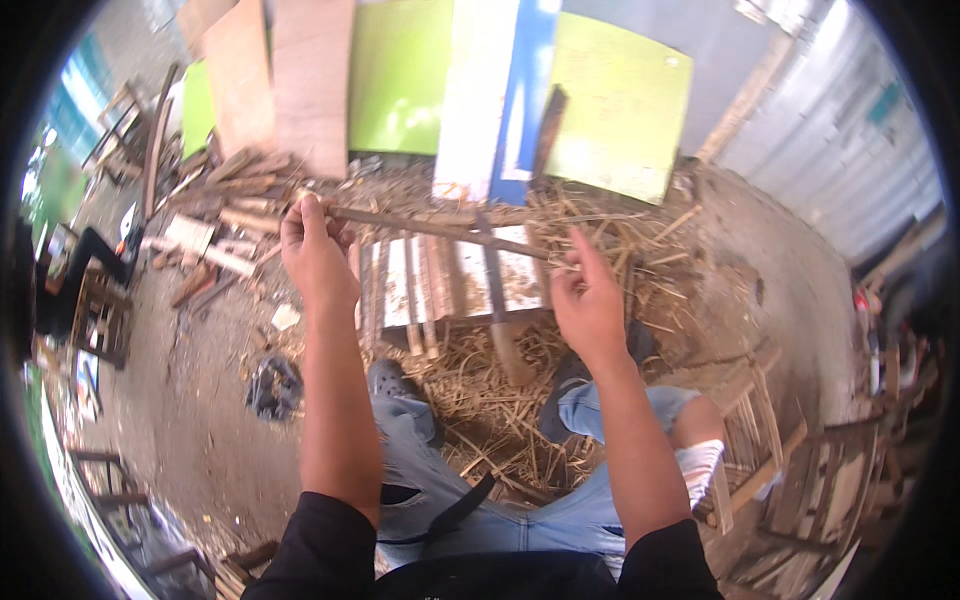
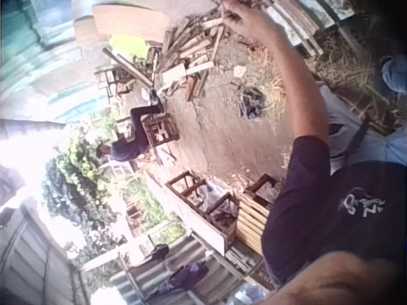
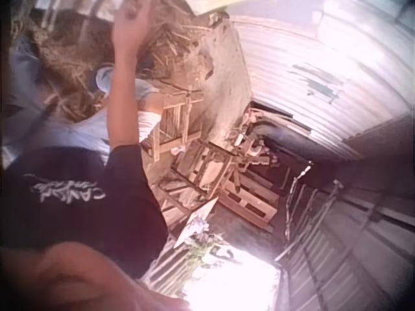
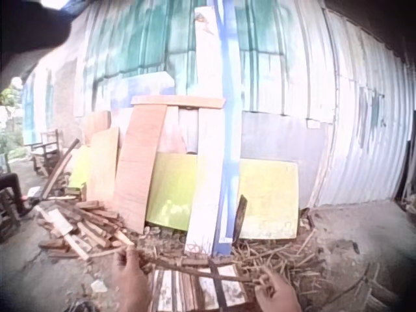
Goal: The person uses a knife to scrape a small wooden block, then uses a hammer to drive wooden dowels into the slats of a wooden stool. The person repeatedly hammers the dowels to secure them in place.
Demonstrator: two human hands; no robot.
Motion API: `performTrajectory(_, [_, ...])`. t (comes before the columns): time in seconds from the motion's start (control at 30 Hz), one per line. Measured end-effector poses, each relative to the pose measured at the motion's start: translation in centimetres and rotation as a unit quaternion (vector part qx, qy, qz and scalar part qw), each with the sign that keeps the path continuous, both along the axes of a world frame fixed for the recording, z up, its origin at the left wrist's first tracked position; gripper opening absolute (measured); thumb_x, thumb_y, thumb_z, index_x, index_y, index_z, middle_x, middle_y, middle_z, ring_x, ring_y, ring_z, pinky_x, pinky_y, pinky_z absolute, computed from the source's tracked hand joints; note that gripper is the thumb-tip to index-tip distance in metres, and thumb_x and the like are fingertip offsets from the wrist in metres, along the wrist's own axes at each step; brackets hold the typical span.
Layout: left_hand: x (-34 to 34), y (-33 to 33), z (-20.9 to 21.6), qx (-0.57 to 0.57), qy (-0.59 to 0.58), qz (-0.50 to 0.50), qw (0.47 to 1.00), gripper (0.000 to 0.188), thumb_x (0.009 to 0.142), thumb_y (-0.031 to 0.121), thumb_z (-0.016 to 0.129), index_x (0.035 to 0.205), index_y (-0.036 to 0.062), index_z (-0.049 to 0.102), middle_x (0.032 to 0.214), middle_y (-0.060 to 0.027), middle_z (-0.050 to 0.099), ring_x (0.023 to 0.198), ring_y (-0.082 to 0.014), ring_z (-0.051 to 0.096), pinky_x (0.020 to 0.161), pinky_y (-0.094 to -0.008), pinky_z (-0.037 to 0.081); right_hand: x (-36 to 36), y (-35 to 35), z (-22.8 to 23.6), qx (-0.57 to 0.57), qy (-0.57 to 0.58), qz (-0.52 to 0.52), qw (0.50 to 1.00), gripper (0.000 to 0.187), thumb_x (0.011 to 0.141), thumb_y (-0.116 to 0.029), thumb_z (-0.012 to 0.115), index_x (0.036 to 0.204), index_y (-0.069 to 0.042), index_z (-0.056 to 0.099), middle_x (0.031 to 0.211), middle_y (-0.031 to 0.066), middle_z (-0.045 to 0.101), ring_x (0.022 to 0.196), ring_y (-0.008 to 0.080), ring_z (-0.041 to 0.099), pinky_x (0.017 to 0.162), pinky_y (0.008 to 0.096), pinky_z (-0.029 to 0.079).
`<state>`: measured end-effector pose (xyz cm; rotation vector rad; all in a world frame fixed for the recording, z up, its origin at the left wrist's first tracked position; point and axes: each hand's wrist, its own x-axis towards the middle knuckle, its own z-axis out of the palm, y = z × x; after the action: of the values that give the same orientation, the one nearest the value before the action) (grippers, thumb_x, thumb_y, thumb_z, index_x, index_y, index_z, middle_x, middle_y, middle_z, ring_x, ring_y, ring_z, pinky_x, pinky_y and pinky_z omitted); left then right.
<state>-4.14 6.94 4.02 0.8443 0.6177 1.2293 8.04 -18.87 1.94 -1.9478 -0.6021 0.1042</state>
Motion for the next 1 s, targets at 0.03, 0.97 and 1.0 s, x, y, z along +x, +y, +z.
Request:
performTrajectory(0.03, [0.6,-1.2,0.1,-0.015,0.014,-0.037,0.999,0.016,0.099,0.022,0.060,0.105,0.0098,0.052,0.093,-0.0028,0.065,0.073,-0.0100,0.057,0.063,-0.0254,0.049,-0.1,-1.7,1.2,-0.010,-0.037,0.019,0.999,0.051,0.091,-0.008,0.063,0.140,-0.010,0.052,0.117,0.0091,0.060,0.088,0.0129,0.059,0.069,0.0267,0.050])
performTrajectory(0.97, [3.9,-26.9,4.1,0.212,0.191,-0.449,0.846,0.031,0.102,0.024,0.054,0.128,0.0068,0.052,0.121,-0.0111,0.062,0.107,-0.0205,0.063,0.086,-0.0311,0.054,-2.6,-53.3,-5.3,-0.422,0.052,-0.420,0.802,0.026,0.092,-0.028,0.060,0.114,-0.020,0.070,0.113,0.0130,0.069,0.106,0.0339,0.065,0.091,0.0454,0.052])
performTrajectory(1.0, [3.8,-26.1,4.0,0.207,0.193,-0.436,0.854,0.031,0.103,0.024,0.054,0.128,0.0073,0.053,0.121,-0.0103,0.062,0.106,-0.0199,0.063,0.085,-0.0303,0.053,-1.8,-54.0,-6.3,-0.411,0.044,-0.422,0.807,0.025,0.092,-0.026,0.060,0.113,-0.019,0.071,0.114,0.0127,0.067,0.105,0.0343,0.064,0.090,0.0453,0.051])
